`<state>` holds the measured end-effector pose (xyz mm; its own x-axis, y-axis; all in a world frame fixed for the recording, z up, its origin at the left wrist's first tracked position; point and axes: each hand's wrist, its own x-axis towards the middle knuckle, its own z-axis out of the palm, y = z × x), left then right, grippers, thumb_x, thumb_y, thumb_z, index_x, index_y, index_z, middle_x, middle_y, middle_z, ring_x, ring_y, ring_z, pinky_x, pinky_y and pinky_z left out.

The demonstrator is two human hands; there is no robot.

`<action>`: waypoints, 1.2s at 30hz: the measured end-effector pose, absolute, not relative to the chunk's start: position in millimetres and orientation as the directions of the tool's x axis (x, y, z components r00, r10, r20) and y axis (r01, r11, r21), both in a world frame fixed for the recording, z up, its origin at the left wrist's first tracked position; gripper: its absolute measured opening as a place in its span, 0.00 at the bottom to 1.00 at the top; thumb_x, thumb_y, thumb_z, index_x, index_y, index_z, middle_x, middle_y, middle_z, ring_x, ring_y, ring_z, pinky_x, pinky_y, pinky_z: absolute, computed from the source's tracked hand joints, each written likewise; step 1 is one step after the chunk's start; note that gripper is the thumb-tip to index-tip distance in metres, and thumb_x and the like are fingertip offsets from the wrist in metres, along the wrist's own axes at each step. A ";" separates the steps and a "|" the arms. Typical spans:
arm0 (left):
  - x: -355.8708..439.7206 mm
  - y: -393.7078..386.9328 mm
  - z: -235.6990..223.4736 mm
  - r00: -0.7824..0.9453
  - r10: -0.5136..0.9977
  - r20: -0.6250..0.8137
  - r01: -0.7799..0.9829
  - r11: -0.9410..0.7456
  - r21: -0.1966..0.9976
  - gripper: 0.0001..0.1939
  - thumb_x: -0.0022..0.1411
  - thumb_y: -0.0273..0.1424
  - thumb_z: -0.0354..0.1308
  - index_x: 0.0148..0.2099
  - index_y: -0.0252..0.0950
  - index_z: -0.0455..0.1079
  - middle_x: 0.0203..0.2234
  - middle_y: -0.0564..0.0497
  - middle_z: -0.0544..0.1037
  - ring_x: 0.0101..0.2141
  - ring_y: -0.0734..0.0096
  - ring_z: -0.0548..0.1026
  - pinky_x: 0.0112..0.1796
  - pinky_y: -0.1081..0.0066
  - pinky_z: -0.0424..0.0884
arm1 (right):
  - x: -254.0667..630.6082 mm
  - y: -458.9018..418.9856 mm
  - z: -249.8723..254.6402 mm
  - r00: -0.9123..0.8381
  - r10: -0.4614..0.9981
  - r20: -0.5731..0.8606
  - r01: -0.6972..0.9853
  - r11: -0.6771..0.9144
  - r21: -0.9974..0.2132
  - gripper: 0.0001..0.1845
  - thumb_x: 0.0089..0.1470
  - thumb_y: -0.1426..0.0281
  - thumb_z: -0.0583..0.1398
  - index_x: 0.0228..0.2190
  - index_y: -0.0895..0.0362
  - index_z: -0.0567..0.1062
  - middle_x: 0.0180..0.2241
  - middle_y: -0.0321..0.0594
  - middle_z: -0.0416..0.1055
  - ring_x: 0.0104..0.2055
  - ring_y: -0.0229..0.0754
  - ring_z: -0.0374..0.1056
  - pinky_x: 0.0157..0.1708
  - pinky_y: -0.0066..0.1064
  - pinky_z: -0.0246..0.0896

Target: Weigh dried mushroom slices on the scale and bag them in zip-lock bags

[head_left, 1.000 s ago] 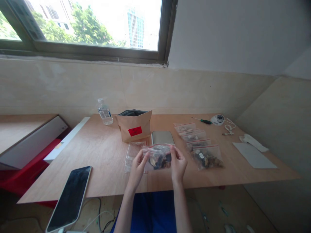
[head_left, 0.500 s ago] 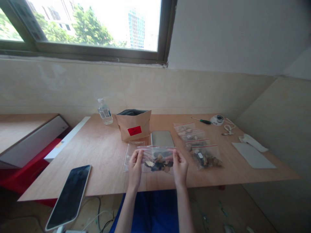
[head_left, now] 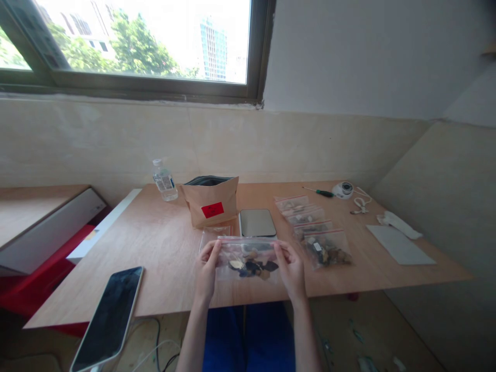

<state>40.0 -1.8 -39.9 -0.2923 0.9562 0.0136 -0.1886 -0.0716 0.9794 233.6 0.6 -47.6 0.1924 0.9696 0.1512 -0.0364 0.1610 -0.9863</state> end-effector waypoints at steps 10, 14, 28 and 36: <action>43.5 -6.2 -36.2 -0.334 0.921 0.200 0.009 -0.209 0.978 0.15 0.59 0.42 0.55 0.33 0.35 0.73 0.27 0.51 0.78 0.31 0.69 0.75 0.34 0.73 0.70 | 236.0 -4.8 -43.9 0.281 0.926 0.251 0.062 0.244 -0.968 0.13 0.52 0.59 0.59 0.30 0.57 0.73 0.28 0.40 0.76 0.25 0.40 0.71 0.28 0.31 0.69; 46.9 -8.2 -35.6 -0.368 0.895 0.253 0.098 -0.234 0.967 0.14 0.61 0.41 0.53 0.33 0.36 0.72 0.28 0.52 0.77 0.31 0.71 0.74 0.34 0.75 0.69 | 238.3 -1.5 -44.2 0.259 0.917 0.304 0.165 0.268 -0.949 0.13 0.55 0.60 0.57 0.30 0.57 0.73 0.31 0.42 0.76 0.34 0.43 0.72 0.35 0.33 0.68; 52.9 -16.8 -31.5 -0.239 0.844 0.480 0.313 -0.401 0.861 0.09 0.62 0.36 0.52 0.36 0.39 0.73 0.32 0.49 0.76 0.34 0.69 0.73 0.36 0.71 0.69 | 203.9 8.6 19.8 -0.361 0.842 0.400 0.481 0.536 -0.694 0.07 0.56 0.65 0.59 0.28 0.52 0.75 0.29 0.33 0.75 0.36 0.41 0.69 0.42 0.34 0.58; 44.1 -16.9 -38.1 -0.250 0.855 0.455 0.250 -0.397 0.883 0.06 0.59 0.34 0.57 0.36 0.38 0.72 0.31 0.50 0.76 0.33 0.69 0.74 0.35 0.71 0.70 | 192.9 8.4 16.6 -0.368 0.848 0.382 0.430 0.519 -0.739 0.07 0.55 0.64 0.59 0.29 0.52 0.75 0.29 0.32 0.76 0.34 0.40 0.69 0.39 0.30 0.59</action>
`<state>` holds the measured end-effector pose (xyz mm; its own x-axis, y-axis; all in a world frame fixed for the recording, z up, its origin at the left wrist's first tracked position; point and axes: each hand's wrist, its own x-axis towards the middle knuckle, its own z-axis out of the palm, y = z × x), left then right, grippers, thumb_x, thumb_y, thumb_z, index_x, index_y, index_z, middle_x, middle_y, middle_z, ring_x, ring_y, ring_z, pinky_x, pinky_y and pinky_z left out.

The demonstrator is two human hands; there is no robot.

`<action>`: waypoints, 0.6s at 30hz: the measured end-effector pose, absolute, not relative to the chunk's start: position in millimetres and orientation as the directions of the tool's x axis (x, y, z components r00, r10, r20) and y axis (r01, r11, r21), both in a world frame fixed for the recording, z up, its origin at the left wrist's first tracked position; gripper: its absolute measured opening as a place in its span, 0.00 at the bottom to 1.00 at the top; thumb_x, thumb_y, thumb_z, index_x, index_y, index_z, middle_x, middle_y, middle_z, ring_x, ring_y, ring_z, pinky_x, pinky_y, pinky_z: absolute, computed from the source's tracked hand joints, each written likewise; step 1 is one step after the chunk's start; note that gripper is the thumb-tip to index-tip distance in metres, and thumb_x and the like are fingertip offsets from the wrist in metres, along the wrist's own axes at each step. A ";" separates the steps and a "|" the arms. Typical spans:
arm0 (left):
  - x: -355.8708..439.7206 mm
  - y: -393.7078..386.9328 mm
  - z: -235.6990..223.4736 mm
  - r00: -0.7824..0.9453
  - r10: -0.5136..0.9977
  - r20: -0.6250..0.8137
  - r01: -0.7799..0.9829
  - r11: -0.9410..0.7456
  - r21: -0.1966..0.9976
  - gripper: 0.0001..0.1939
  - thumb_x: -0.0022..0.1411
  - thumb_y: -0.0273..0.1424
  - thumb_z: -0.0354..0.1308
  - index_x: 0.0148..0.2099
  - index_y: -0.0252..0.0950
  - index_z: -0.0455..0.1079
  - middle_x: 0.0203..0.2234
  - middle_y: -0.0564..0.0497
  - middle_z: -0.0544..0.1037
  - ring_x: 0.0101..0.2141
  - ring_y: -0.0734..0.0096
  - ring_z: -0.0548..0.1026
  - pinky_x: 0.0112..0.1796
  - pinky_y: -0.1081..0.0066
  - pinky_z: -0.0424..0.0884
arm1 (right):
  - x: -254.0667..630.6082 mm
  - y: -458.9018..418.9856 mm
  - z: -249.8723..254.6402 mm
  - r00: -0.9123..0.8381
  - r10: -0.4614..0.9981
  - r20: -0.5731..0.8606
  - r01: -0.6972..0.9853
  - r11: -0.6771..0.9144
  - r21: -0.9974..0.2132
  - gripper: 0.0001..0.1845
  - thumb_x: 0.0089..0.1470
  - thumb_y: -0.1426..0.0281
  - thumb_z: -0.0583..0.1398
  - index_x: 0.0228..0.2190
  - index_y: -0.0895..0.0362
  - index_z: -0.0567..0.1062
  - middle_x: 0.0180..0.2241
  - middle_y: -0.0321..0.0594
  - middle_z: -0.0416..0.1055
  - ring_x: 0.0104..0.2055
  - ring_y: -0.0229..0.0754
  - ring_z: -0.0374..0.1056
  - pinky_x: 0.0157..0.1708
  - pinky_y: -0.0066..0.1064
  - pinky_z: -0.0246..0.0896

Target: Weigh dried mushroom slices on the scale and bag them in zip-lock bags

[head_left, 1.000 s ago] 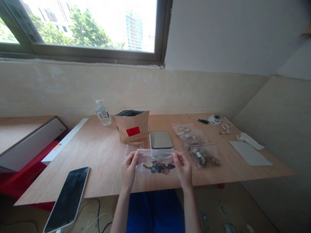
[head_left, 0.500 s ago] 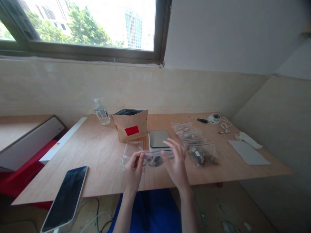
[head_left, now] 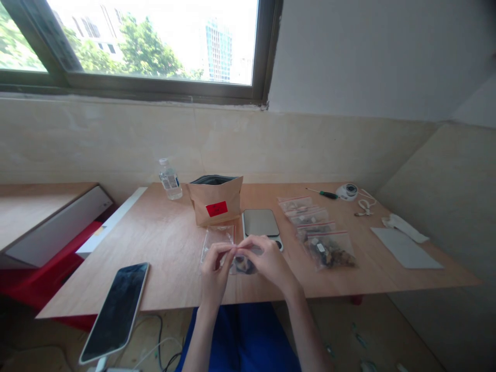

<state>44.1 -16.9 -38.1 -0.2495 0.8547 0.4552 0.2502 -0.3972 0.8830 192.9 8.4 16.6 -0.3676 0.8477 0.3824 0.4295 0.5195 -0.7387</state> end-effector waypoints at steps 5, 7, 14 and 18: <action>48.9 -18.0 -37.2 -0.235 0.876 0.420 0.186 -0.384 0.904 0.05 0.60 0.33 0.56 0.35 0.37 0.69 0.30 0.51 0.75 0.32 0.71 0.74 0.35 0.72 0.69 | 185.3 8.2 8.5 -0.297 0.793 0.532 0.510 0.603 -0.614 0.09 0.56 0.74 0.58 0.25 0.53 0.74 0.25 0.34 0.73 0.31 0.39 0.67 0.35 0.30 0.56; 50.8 -17.9 -36.2 -0.244 0.872 0.425 0.195 -0.385 0.902 0.05 0.61 0.34 0.56 0.36 0.37 0.68 0.30 0.51 0.75 0.32 0.71 0.73 0.35 0.72 0.69 | 182.9 8.1 6.3 -0.263 0.757 0.598 0.550 0.627 -0.552 0.10 0.56 0.75 0.58 0.24 0.54 0.74 0.24 0.35 0.73 0.30 0.39 0.66 0.35 0.30 0.55; 49.9 -17.7 -35.8 -0.417 0.784 0.460 0.262 -0.381 0.887 0.09 0.61 0.38 0.54 0.35 0.37 0.67 0.28 0.52 0.72 0.30 0.72 0.72 0.32 0.74 0.68 | 192.0 12.7 -0.6 -0.302 0.776 0.553 0.551 0.616 -0.563 0.09 0.57 0.65 0.58 0.27 0.51 0.75 0.26 0.33 0.75 0.30 0.38 0.68 0.34 0.29 0.55; 49.4 -16.3 -36.6 -0.378 0.825 0.419 0.239 -0.350 0.906 0.09 0.62 0.38 0.53 0.38 0.38 0.68 0.30 0.52 0.73 0.30 0.73 0.72 0.33 0.74 0.68 | 193.5 15.8 -4.1 -0.299 0.735 0.609 0.594 0.643 -0.485 0.13 0.60 0.72 0.55 0.25 0.53 0.74 0.25 0.35 0.75 0.28 0.38 0.67 0.35 0.30 0.54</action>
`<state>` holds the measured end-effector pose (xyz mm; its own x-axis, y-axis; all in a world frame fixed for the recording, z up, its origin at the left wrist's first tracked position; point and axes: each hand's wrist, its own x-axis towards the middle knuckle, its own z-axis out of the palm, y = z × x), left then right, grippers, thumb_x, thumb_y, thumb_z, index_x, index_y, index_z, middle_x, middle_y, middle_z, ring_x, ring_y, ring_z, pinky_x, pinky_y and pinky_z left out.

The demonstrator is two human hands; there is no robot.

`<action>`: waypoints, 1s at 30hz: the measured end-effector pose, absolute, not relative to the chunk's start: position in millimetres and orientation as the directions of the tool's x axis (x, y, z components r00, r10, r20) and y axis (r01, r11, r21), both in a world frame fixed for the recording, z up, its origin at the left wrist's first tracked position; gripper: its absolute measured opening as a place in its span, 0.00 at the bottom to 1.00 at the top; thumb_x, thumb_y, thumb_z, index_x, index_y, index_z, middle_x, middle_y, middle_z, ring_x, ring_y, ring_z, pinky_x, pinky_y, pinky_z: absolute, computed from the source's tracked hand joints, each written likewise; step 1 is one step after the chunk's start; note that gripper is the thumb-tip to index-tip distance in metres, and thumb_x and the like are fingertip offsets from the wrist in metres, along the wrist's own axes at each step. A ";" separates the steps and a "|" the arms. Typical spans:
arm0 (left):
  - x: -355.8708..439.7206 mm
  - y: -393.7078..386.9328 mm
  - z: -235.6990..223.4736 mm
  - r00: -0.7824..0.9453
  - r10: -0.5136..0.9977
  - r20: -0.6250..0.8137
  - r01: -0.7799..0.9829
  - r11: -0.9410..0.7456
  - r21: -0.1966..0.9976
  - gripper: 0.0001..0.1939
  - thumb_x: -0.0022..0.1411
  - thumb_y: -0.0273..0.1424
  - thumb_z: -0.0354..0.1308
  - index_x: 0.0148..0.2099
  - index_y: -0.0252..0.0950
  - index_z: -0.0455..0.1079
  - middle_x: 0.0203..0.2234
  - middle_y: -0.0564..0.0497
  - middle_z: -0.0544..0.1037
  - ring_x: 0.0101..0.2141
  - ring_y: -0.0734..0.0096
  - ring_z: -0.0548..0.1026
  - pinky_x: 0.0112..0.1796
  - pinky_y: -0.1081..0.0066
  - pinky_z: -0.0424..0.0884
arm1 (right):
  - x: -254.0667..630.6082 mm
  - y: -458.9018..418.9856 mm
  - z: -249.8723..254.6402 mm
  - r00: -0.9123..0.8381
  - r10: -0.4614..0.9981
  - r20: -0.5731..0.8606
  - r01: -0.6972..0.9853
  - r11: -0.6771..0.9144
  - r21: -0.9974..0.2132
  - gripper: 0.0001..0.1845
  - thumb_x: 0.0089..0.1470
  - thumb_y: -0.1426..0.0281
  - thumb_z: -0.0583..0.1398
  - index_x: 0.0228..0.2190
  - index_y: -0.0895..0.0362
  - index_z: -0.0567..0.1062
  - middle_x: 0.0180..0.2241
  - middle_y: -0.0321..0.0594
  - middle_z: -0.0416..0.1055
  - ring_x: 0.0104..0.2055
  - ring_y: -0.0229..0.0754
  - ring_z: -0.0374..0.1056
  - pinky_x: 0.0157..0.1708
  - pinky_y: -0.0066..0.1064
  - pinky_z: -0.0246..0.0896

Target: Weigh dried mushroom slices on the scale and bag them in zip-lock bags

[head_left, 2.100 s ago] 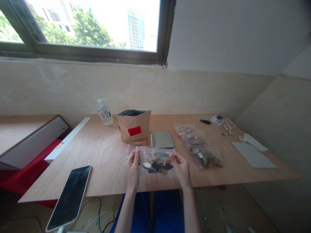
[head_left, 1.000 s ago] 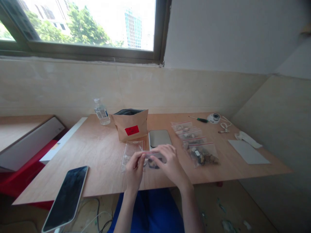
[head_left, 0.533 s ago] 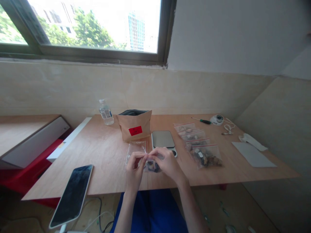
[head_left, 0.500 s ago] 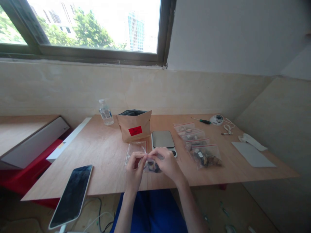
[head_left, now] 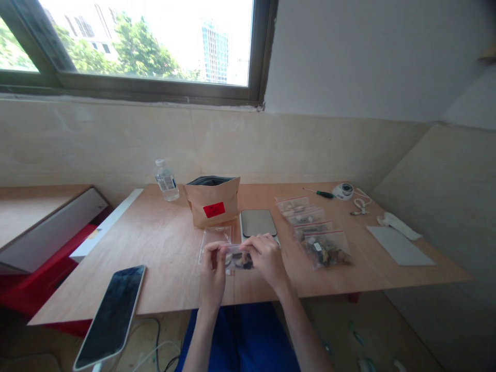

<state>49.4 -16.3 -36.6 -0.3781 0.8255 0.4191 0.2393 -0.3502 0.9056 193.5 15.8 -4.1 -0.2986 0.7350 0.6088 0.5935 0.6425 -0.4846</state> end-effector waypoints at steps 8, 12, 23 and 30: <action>43.4 -16.1 -30.8 -0.276 0.870 0.408 0.260 -0.341 0.903 0.07 0.59 0.36 0.57 0.34 0.38 0.72 0.29 0.52 0.76 0.32 0.71 0.73 0.34 0.73 0.67 | 191.3 12.9 1.4 -0.301 0.701 0.646 0.536 0.685 -0.493 0.10 0.59 0.68 0.56 0.29 0.53 0.75 0.29 0.36 0.77 0.32 0.39 0.69 0.37 0.30 0.56; 41.8 -16.9 -30.7 -0.248 0.876 0.414 0.259 -0.352 0.899 0.06 0.59 0.35 0.57 0.35 0.38 0.72 0.29 0.53 0.77 0.32 0.71 0.74 0.34 0.73 0.67 | 195.4 10.5 7.5 -0.300 0.758 0.580 0.486 0.644 -0.590 0.04 0.56 0.67 0.59 0.32 0.53 0.74 0.31 0.35 0.76 0.36 0.40 0.69 0.40 0.31 0.56; 48.5 -19.2 -25.6 -0.163 0.882 0.443 0.323 -0.377 0.868 0.07 0.60 0.34 0.56 0.37 0.37 0.71 0.31 0.52 0.77 0.33 0.71 0.74 0.34 0.73 0.68 | 189.9 10.4 4.6 -0.263 0.727 0.634 0.559 0.650 -0.514 0.10 0.58 0.74 0.56 0.25 0.56 0.70 0.25 0.36 0.71 0.31 0.40 0.64 0.34 0.31 0.52; 37.7 -16.2 -29.8 -0.225 0.864 0.451 0.357 -0.357 0.863 0.07 0.59 0.35 0.57 0.36 0.37 0.71 0.30 0.52 0.76 0.33 0.71 0.74 0.34 0.74 0.68 | 201.4 12.5 -0.2 -0.318 0.766 0.559 0.556 0.628 -0.544 0.09 0.58 0.71 0.58 0.26 0.54 0.73 0.25 0.35 0.72 0.30 0.39 0.67 0.34 0.29 0.55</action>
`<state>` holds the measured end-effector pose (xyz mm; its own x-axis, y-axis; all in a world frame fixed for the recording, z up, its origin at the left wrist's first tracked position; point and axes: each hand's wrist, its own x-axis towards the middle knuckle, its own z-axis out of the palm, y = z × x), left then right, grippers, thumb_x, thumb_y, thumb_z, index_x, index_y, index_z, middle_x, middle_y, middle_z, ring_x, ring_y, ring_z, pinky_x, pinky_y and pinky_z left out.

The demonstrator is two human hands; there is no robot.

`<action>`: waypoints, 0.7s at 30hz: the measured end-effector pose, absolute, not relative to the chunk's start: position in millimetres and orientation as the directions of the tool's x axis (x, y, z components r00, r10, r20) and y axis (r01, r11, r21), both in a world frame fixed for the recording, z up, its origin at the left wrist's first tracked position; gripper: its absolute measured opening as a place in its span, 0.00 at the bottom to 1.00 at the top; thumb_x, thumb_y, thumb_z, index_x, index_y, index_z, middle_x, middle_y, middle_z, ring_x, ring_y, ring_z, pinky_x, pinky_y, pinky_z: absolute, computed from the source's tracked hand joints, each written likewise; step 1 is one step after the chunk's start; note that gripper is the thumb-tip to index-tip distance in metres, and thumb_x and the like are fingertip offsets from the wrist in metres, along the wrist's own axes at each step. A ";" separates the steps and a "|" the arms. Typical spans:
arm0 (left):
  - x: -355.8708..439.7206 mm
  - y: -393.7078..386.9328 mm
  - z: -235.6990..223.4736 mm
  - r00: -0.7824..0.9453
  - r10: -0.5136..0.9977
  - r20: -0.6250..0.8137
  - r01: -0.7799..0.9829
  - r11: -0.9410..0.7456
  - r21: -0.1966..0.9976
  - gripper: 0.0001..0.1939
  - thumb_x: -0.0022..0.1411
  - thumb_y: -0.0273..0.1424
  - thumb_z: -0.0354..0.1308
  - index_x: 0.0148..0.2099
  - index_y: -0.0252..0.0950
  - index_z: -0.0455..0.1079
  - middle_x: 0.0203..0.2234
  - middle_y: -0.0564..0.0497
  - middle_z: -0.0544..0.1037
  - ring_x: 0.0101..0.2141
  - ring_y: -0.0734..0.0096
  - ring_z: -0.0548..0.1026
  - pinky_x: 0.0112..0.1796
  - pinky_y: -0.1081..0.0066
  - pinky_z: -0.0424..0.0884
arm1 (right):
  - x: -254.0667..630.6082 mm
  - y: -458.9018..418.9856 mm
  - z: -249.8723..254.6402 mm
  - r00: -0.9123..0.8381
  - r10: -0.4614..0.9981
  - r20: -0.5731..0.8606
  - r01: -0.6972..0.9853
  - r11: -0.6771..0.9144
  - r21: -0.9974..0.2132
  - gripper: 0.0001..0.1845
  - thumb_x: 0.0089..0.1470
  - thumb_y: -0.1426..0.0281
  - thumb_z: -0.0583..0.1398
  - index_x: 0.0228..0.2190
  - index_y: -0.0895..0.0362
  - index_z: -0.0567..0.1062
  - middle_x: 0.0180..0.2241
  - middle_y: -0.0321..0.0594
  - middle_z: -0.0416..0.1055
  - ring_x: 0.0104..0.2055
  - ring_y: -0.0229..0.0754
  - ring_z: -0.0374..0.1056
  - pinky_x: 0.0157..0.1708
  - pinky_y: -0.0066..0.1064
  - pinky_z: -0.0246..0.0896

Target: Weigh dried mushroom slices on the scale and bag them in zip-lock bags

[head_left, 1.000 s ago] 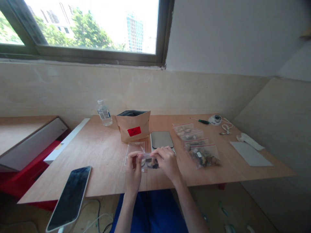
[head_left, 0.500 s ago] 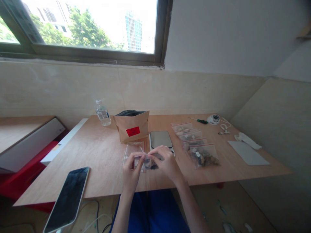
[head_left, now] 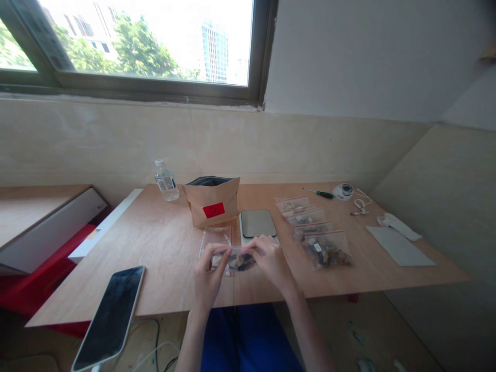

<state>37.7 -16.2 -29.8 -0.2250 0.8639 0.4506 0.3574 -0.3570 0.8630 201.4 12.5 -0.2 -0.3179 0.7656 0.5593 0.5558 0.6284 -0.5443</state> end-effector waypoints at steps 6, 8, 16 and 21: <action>37.8 -14.8 -28.3 -0.150 0.920 0.362 0.277 -0.313 0.909 0.08 0.60 0.36 0.57 0.37 0.37 0.73 0.32 0.51 0.78 0.34 0.70 0.75 0.36 0.73 0.69 | 202.5 13.4 -1.0 -0.266 0.718 0.644 0.596 0.647 -0.475 0.13 0.59 0.74 0.55 0.25 0.55 0.74 0.25 0.37 0.73 0.30 0.39 0.68 0.34 0.31 0.56; 37.1 -14.6 -27.4 -0.150 0.921 0.361 0.264 -0.314 0.912 0.08 0.59 0.36 0.58 0.37 0.37 0.73 0.32 0.51 0.79 0.36 0.69 0.75 0.37 0.73 0.69 | 203.8 14.0 0.8 -0.288 0.721 0.630 0.549 0.664 -0.508 0.07 0.58 0.71 0.57 0.31 0.54 0.76 0.30 0.37 0.75 0.36 0.41 0.69 0.37 0.32 0.59; 30.6 -13.9 -28.5 -0.261 0.899 0.351 0.249 -0.288 0.925 0.09 0.57 0.36 0.59 0.37 0.37 0.75 0.32 0.51 0.79 0.35 0.69 0.76 0.35 0.74 0.70 | 211.8 15.5 -4.0 -0.257 0.793 0.552 0.538 0.592 -0.600 0.05 0.55 0.72 0.60 0.29 0.54 0.76 0.30 0.36 0.76 0.35 0.42 0.69 0.39 0.33 0.60; 34.2 -12.4 -28.7 -0.194 0.943 0.272 0.184 -0.238 0.954 0.10 0.56 0.37 0.60 0.37 0.37 0.76 0.33 0.49 0.80 0.36 0.66 0.77 0.36 0.72 0.72 | 208.0 12.8 -7.3 -0.257 0.781 0.569 0.600 0.591 -0.540 0.10 0.53 0.80 0.58 0.24 0.55 0.73 0.26 0.35 0.74 0.31 0.40 0.67 0.38 0.33 0.56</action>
